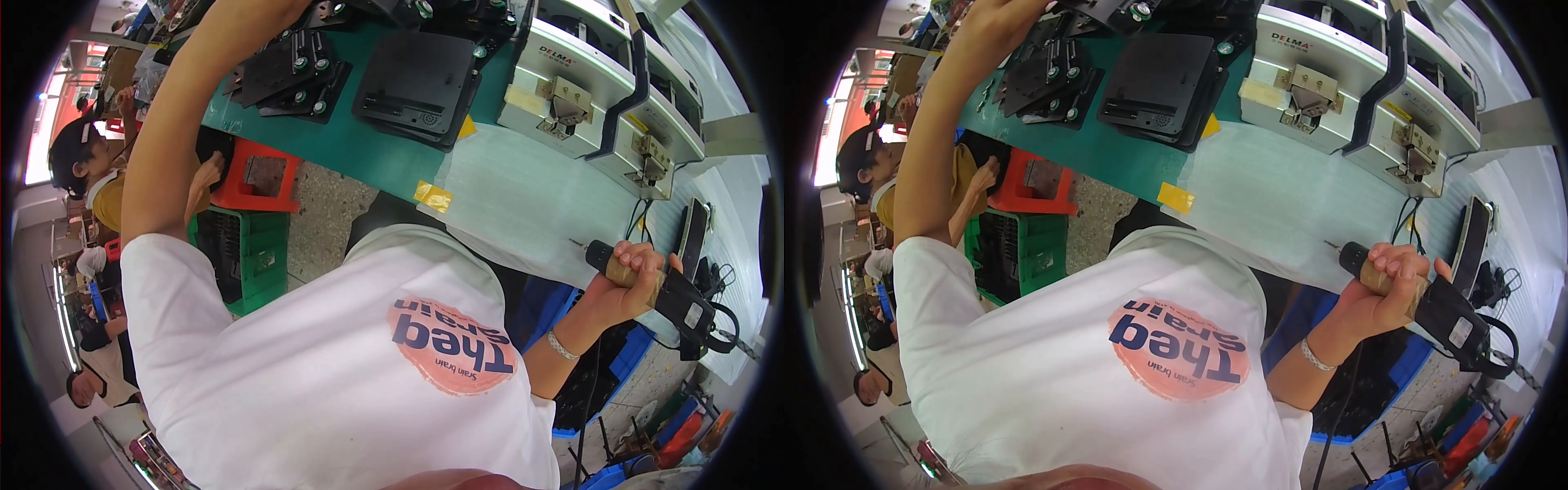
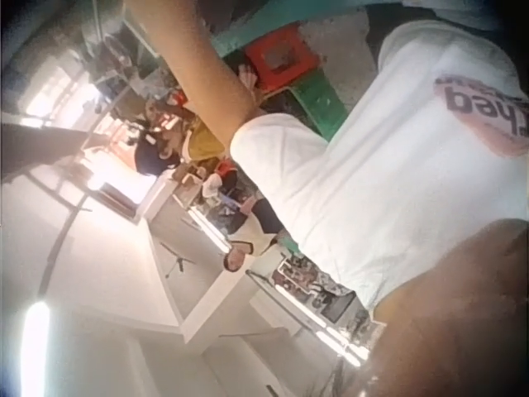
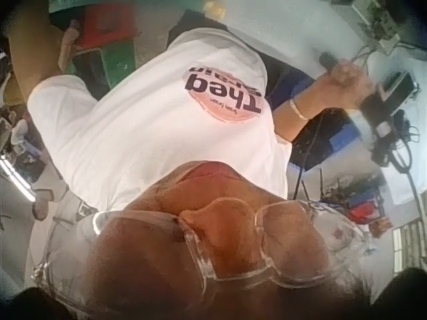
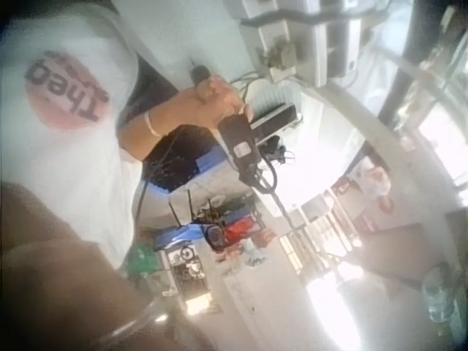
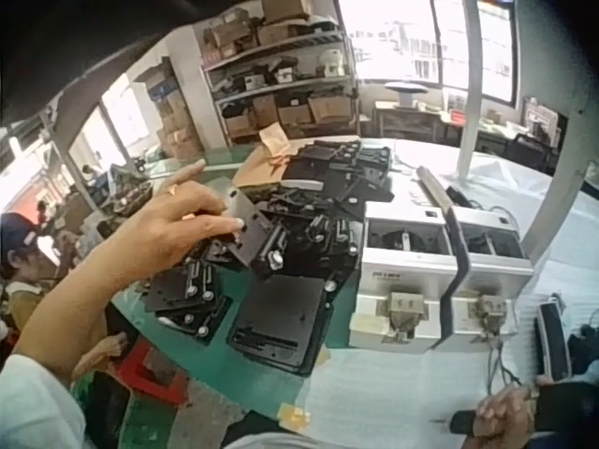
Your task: The person assembles plastic covers for electronic components by securing them with screws using an electric screwdriver at a factory workbench.
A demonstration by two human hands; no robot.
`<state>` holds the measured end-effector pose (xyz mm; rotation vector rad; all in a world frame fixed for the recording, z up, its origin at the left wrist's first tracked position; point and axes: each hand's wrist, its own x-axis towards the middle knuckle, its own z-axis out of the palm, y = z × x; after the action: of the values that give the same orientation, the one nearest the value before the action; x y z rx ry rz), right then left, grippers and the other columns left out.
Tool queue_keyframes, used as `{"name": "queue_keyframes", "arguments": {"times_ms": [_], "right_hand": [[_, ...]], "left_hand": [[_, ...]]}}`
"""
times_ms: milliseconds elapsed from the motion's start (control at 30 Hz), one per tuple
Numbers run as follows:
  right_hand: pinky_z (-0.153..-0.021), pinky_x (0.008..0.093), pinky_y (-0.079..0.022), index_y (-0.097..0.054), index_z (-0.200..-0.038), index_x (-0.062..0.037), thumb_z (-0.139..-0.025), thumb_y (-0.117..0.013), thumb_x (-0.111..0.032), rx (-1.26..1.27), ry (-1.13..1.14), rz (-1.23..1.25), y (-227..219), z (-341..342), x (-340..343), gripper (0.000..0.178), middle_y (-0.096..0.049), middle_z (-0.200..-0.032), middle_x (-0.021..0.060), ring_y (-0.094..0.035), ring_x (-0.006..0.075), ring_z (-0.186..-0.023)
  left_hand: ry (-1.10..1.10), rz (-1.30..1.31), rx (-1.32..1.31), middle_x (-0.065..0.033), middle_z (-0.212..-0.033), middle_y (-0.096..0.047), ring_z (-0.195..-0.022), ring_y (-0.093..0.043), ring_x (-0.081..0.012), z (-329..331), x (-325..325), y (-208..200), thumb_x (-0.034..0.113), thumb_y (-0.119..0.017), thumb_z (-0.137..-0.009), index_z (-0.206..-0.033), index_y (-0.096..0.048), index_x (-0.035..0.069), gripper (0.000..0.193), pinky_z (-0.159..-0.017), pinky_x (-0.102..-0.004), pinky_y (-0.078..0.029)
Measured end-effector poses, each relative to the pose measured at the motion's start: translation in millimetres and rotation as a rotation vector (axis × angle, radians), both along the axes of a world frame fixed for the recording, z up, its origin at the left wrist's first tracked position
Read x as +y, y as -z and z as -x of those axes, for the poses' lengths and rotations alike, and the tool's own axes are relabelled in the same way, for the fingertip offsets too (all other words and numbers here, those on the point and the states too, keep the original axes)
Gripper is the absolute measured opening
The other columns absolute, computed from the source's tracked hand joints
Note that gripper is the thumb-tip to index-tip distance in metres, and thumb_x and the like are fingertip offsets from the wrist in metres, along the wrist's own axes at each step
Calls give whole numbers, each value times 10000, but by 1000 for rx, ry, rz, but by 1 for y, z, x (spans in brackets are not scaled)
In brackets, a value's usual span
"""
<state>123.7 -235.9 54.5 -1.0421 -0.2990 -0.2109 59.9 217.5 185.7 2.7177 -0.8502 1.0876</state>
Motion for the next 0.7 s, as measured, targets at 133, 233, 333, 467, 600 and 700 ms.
{"name": "queue_keyframes", "arguments": {"times_ms": [133, 233, 333, 467, 600, 700], "right_hand": [[-662, 329, -481, -356, -1267, -50, -887, -598, -76, -14, 16, 27, 1, -1, -3, 451, -519, -699, 45, -521, 161, -669], [-660, 329, -480, -355, -1267, -54, -888, -606, -73, -28, -16, -5, 2, -3, -6, 454, -524, -701, 45, -517, 161, -669], [-664, 328, -478, -373, -1254, -53, -894, -599, -72, -31, -55, -26, 1, -3, -1, 426, -523, -697, 45, -517, 156, -676], [-667, 330, -473, -380, -1259, -69, -910, -579, -61, -14, -38, -26, 4, -3, -5, 401, -506, -710, 36, -513, 147, -681], [-664, 334, -472, -374, -1270, -81, -914, -566, -43, -22, -78, -40, 2, -4, -5, 407, -492, -721, 28, -512, 148, -679], [-661, 330, -474, -373, -1273, -78, -910, -573, -43, -15, -46, -33, 3, -2, -4, 415, -498, -719, 29, -514, 149, -679]], "left_hand": [[248, 184, -451, -42, -926, -638, -959, -618, -216, -22, 14, 20, 74, -740, -769, -969, -725, 131, 209, -1043, -488, -349], [-234, -637, -213, -43, -954, -681, -932, -631, -232, 28, -4, -32, 60, -740, -751, -956, -711, 111, 213, -968, -414, -411], [426, 427, -422, -117, -1032, -691, -871, -644, -274, -10, 35, 55, 46, -708, -771, -985, -686, 43, 214, -762, -357, -493], [-104, -110, -4, -130, -1037, -669, -881, -645, -294, 20, -13, 25, 55, -685, -795, -1002, -667, 28, 209, -784, -391, -494], [-136, -62, 43, -122, -1093, -647, -972, -625, -288, 23, -16, 57, 65, -677, -821, -1060, -645, 38, 242, -849, -388, -481], [-180, -26, 64, -66, -1094, -673, -994, -644, -225, 21, -18, 80, -2, -705, -757, -1035, -688, 74, 289, -837, -310, -514]]}}
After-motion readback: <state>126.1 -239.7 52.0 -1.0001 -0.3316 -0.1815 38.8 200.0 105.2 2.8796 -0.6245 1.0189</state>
